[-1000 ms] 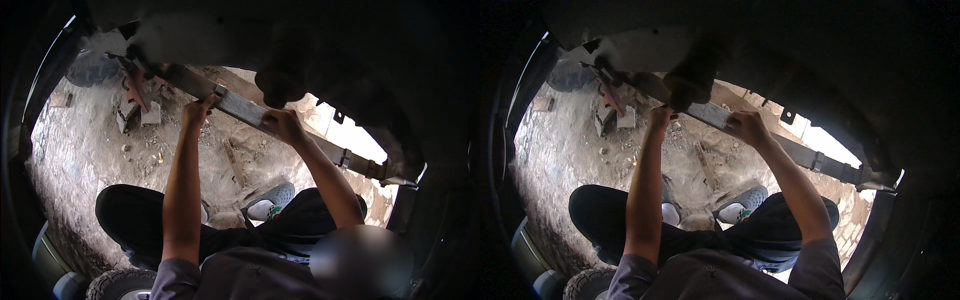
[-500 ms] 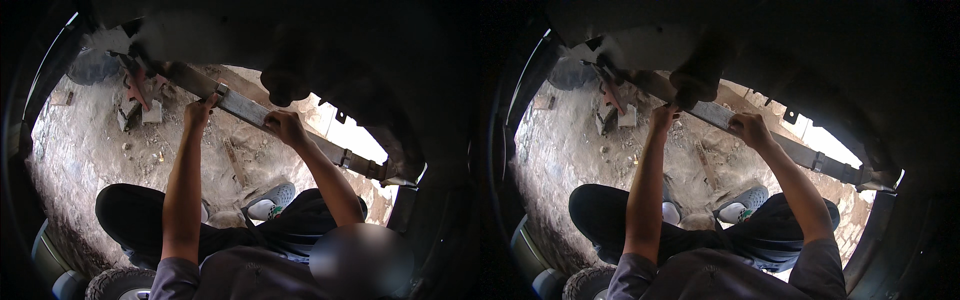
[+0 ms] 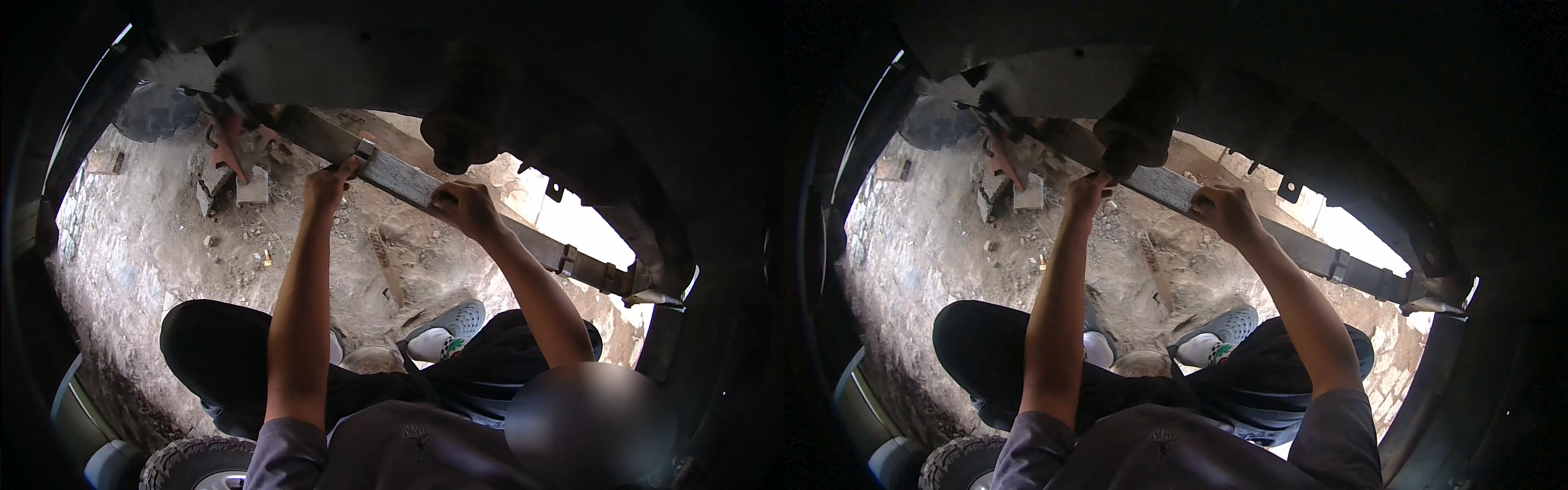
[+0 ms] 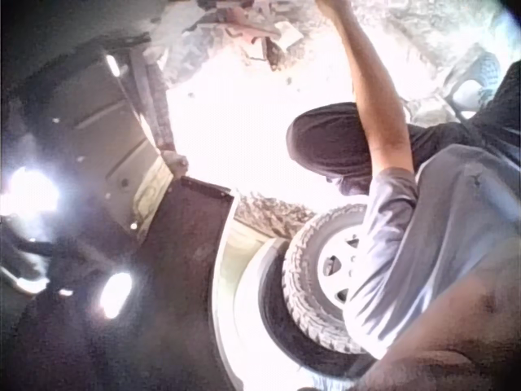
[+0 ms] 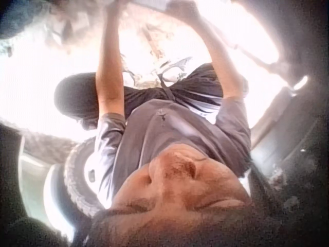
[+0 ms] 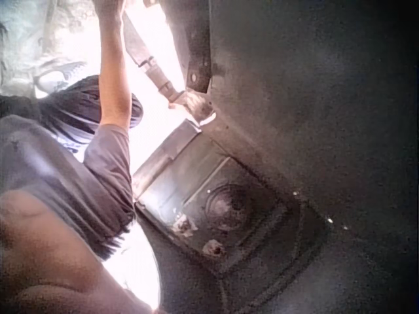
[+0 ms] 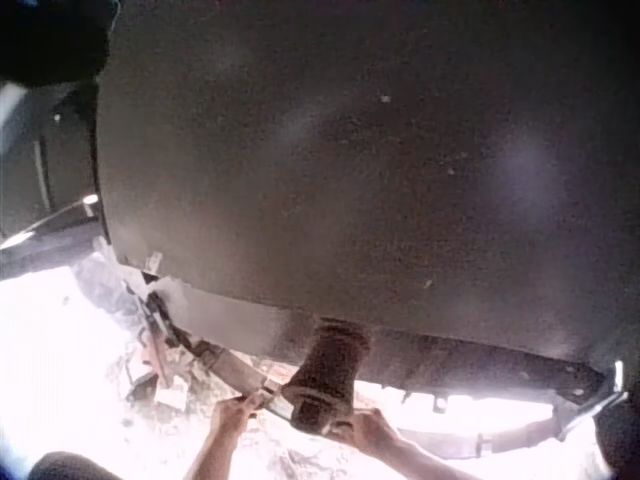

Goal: The person sits beneath a vehicle and repeatedly rubs a small rectangular object against a metal undercarriage beam. They pause briefly to handle the object before resuming the rubbing motion on the same section of the beam.

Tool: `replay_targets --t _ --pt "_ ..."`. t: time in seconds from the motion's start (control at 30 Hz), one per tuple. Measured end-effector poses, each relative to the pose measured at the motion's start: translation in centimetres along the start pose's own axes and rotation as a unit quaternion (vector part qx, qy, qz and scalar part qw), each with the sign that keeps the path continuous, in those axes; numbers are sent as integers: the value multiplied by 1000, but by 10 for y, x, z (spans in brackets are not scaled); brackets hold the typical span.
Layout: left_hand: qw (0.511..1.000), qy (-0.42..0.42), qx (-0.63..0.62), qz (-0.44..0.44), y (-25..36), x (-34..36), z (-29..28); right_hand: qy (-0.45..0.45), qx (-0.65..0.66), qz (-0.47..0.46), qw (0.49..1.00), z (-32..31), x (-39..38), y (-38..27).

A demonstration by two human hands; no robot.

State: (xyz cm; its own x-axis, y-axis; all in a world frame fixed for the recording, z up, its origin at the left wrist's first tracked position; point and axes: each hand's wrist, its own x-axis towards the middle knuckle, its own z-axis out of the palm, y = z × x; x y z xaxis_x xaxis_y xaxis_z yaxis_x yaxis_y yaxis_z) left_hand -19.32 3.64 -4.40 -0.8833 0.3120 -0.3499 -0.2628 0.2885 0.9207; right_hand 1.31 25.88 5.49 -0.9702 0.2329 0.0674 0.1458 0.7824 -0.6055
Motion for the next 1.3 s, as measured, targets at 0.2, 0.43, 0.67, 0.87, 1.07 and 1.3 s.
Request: replay_targets --t 0.2,0.43,0.67,0.87,1.07,1.3 --pt "999 4 7 -31 3 2 0 27 11 -35 999 15 28 -12" --pt "1000 -12 -23 -8 20 -10 5 64 13 -44 997 40 56 -33" --pt "998 -22 40 -45 35 -22 -8 30 34 -22 999 20 14 -18" --pt "997 -32 57 -41 39 -21 -2 112 0 -59 992 64 69 -39" --pt "998 -43 6 -37 36 -21 -7 115 -10 -70 991 64 75 -46" --pt "998 -30 22 -44 28 -19 -7 112 -20 -44 993 58 59 -44"
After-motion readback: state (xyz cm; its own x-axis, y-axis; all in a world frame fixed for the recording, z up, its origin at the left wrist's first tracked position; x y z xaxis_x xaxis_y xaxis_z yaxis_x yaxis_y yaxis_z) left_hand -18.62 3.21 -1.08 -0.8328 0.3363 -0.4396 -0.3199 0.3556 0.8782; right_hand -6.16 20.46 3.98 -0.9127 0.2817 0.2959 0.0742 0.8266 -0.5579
